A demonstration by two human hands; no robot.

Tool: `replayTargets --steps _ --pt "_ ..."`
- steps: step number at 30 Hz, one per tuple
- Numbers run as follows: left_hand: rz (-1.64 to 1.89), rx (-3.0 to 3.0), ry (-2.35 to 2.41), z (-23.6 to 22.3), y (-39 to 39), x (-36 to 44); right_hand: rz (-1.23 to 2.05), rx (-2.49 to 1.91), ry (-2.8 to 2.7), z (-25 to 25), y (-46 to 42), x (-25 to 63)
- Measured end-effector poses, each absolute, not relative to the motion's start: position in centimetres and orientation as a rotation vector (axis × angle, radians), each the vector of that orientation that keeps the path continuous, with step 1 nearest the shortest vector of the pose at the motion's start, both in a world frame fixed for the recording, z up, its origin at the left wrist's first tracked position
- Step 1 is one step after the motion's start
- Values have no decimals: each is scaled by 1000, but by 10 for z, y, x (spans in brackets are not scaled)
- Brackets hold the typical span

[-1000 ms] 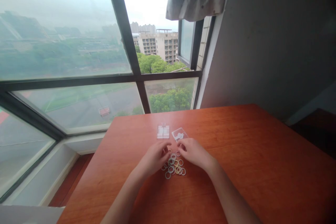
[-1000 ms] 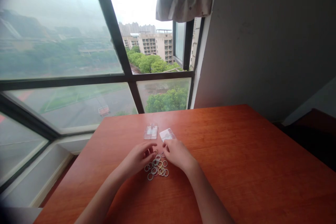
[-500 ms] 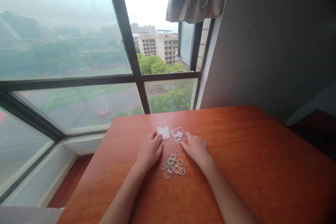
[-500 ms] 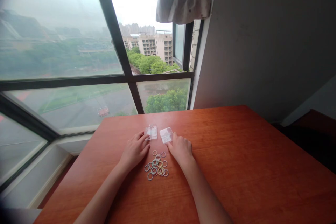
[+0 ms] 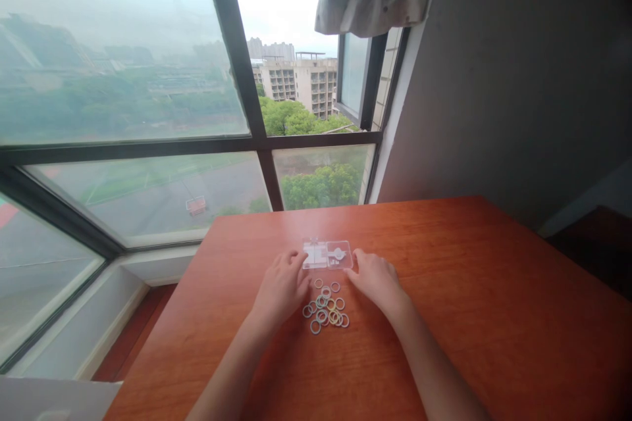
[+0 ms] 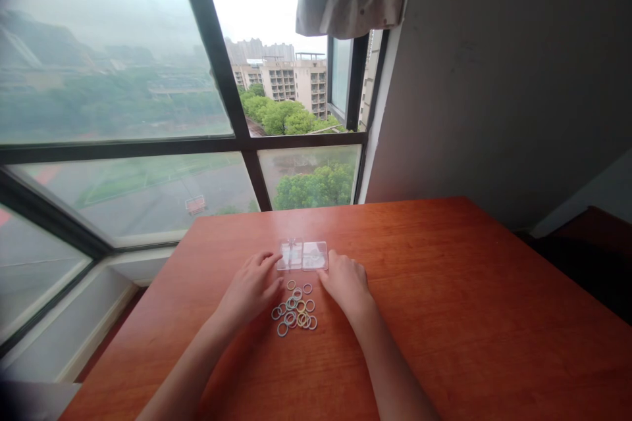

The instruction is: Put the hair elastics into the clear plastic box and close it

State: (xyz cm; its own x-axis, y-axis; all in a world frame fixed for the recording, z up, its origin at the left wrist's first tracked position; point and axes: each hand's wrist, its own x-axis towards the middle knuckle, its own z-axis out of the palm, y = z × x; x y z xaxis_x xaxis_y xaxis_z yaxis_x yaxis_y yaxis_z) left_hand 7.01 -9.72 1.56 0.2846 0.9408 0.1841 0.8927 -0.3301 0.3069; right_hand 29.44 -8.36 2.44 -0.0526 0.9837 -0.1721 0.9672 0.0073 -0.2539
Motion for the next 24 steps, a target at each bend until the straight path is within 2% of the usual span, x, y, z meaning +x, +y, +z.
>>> replayTargets --steps 4,8,15,24 --pt "305 2245 1787 34 -104 60 869 -1758 -2333 34 -92 307" --pt "-1 2219 1521 45 -114 58 1142 -1573 -2426 38 -102 307" --pt "-67 2201 1430 49 -121 76 932 -1550 -2533 31 -105 292" --pt "121 2238 1387 38 -117 77 834 -1484 -2470 26 -101 283"
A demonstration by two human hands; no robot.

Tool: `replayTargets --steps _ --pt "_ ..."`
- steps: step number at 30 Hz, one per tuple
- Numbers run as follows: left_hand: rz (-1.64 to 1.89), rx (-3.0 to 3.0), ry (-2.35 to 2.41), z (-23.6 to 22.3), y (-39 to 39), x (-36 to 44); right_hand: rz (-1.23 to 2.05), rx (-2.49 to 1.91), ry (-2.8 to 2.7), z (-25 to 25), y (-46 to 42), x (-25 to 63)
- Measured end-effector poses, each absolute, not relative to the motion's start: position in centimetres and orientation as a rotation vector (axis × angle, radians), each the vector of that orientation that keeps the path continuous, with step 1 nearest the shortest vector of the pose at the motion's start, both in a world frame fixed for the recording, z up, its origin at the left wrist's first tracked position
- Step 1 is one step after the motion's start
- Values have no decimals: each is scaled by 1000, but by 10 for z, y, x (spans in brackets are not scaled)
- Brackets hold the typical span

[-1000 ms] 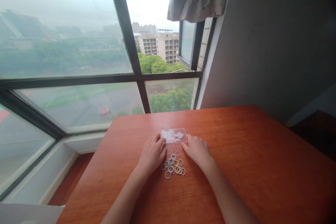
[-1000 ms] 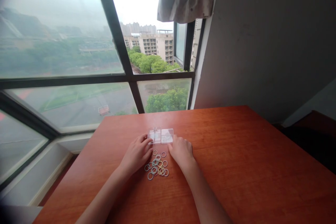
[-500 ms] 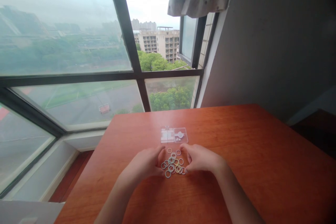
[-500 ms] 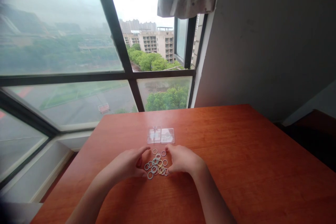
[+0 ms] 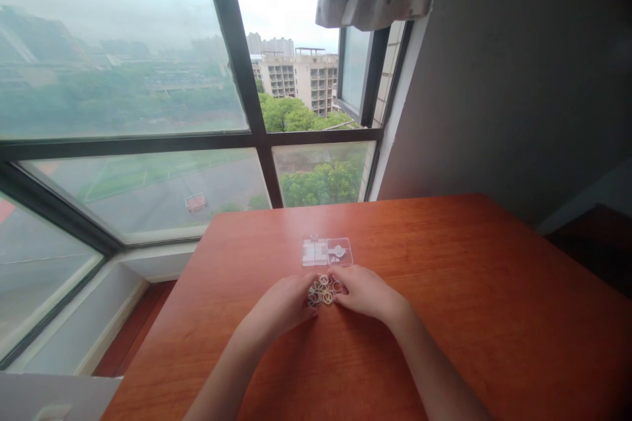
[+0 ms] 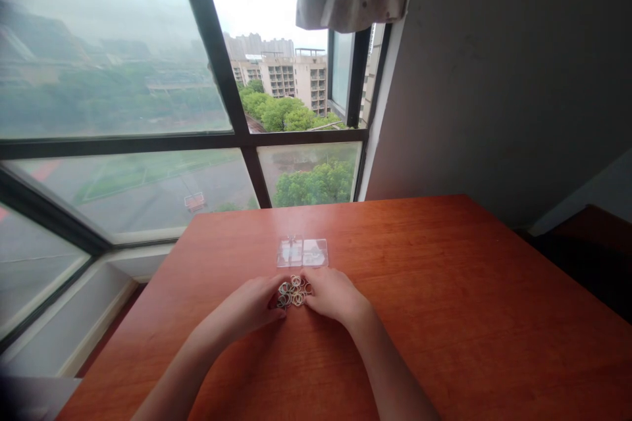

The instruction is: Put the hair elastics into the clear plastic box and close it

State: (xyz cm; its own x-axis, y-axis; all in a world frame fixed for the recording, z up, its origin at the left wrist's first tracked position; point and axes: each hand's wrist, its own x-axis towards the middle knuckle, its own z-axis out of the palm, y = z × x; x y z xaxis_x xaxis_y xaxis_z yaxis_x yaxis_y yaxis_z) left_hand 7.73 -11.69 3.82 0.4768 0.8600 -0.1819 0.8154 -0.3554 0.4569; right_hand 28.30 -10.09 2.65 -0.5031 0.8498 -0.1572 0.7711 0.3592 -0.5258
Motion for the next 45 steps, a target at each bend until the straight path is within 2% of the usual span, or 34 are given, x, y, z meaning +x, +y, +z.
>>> replayTargets --steps 4,11,20,27,34,38,41,45 --pt "126 2232 1393 39 -117 77 934 -1427 -2418 26 -98 289" --pt "114 2174 1477 41 -111 65 829 -1521 -2310 22 -92 295" --pt "249 2193 1302 31 -114 80 1001 -1281 -2350 16 -96 284" --pt "127 2121 1428 37 -109 67 1011 -1483 -2314 21 -94 297" --pt "147 2164 1328 30 -113 78 1004 -1369 -2416 22 -99 291" --pt "299 2176 1362 28 -109 79 960 -1356 -2373 19 -95 291" --pt "513 2189 1536 22 -99 75 832 -1448 -2287 16 -91 291" --pt "658 2217 1689 9 -89 69 834 -1420 -2283 11 -89 286"
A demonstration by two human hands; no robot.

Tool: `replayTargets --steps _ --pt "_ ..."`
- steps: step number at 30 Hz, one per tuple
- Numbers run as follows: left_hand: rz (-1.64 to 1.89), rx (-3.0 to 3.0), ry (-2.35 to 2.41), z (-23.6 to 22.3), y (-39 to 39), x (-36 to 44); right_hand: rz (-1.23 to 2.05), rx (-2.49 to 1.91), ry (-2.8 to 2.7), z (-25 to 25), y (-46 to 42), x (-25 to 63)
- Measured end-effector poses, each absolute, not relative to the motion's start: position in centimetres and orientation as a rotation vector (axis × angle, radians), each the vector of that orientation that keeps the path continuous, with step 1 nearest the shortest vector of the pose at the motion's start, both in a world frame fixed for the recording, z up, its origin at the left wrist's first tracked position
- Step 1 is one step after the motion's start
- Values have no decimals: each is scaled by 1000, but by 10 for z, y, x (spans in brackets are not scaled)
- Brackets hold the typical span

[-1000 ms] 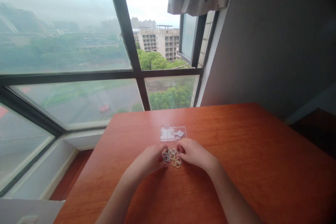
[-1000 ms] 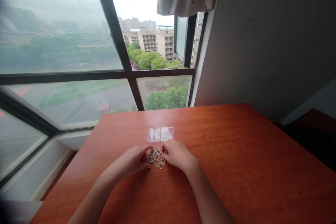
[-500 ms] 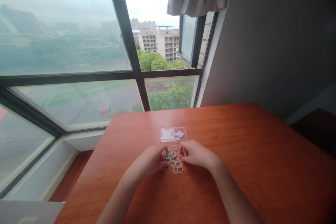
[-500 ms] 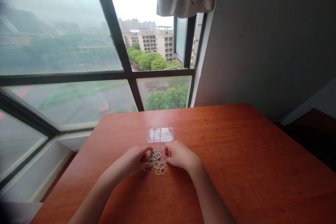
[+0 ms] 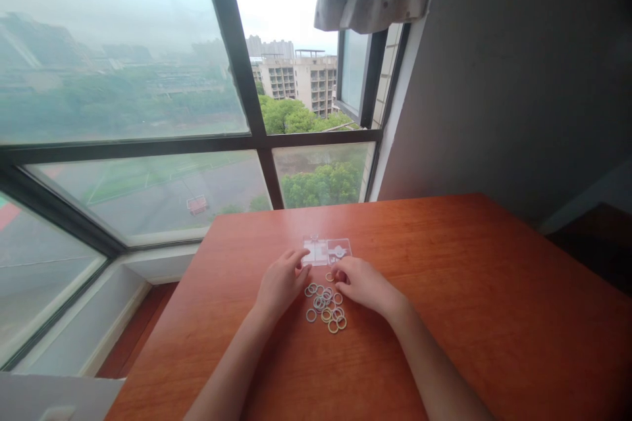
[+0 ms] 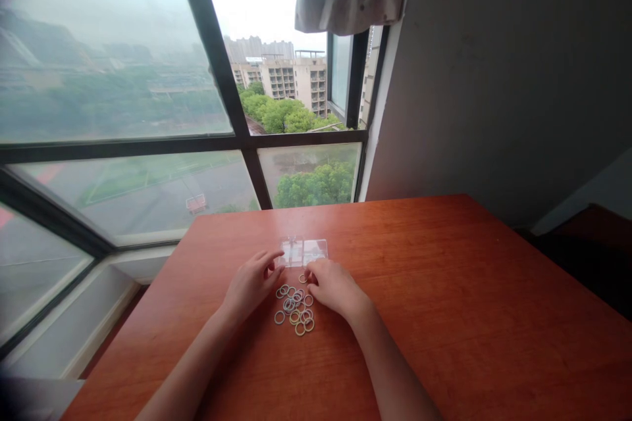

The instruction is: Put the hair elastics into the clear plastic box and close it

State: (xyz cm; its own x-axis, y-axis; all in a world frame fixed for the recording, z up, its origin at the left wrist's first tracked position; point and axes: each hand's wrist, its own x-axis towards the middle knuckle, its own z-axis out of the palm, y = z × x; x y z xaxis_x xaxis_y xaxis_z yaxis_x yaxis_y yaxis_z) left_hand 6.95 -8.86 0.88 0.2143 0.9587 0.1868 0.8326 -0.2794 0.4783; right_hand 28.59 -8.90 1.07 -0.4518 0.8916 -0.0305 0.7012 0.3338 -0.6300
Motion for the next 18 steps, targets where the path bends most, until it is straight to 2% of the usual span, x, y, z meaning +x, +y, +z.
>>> replayTargets --steps 9,18 --pt "599 2283 1639 4 -89 71 801 -1364 -2320 4 -89 280" --pt "519 2307 1640 12 -91 71 912 -1292 -2385 12 -88 283"
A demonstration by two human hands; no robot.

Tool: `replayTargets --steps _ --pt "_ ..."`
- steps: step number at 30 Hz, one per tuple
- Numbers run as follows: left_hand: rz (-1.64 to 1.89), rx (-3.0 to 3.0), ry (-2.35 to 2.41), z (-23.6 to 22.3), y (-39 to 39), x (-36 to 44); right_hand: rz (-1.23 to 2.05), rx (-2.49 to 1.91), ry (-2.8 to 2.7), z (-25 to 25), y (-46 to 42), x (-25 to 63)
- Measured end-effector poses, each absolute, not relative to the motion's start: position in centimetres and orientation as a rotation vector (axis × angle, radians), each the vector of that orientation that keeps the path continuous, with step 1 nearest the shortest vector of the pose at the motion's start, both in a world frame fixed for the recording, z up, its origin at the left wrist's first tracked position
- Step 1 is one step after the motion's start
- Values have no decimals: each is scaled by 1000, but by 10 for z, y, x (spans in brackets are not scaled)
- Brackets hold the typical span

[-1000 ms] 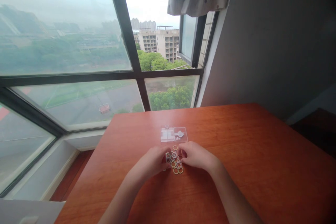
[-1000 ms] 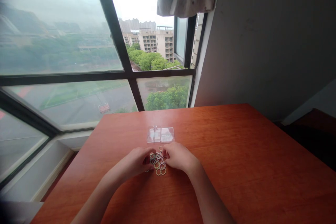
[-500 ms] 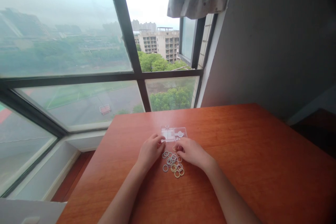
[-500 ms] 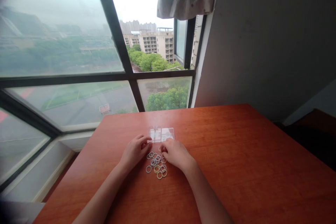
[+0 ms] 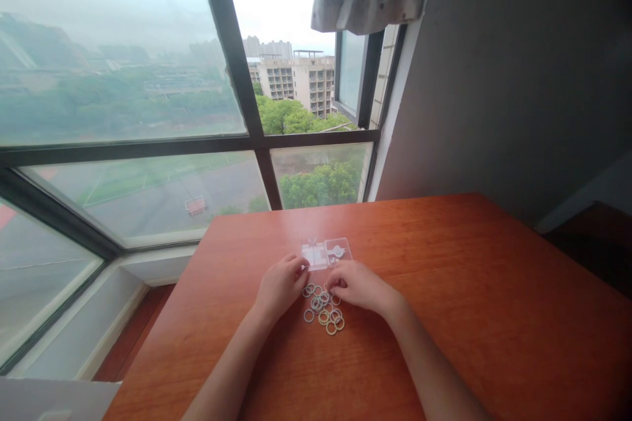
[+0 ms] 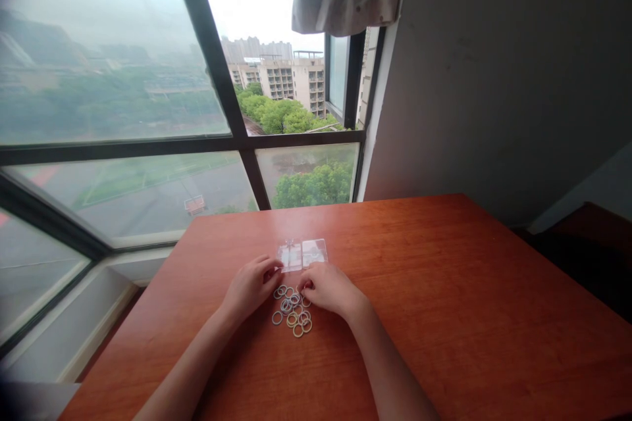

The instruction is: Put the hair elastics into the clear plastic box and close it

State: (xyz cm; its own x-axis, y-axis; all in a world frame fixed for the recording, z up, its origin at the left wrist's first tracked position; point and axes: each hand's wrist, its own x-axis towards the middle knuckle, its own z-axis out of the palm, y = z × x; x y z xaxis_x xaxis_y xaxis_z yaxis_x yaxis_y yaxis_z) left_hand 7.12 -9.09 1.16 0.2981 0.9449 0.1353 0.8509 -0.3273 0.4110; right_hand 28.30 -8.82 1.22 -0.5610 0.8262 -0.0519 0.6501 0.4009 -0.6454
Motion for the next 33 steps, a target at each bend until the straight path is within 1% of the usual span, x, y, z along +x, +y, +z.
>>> replayTargets --steps 14,19,21,24,27,33 --pt "473 2329 1667 13 -93 71 878 -1295 -2290 3 -82 292" --pt "515 2251 1766 20 -93 67 950 -1210 -2362 8 -89 284" --pt "473 2244 1787 25 -95 64 910 -1209 -2348 8 -90 282" --pt "310 2277 1704 31 -99 59 831 -1254 -2325 7 -92 280" --pt "184 2283 1578 34 -104 59 848 -1250 -2347 6 -93 278" --pt "158 2255 1449 34 -109 67 924 -1198 -2371 11 -95 276"
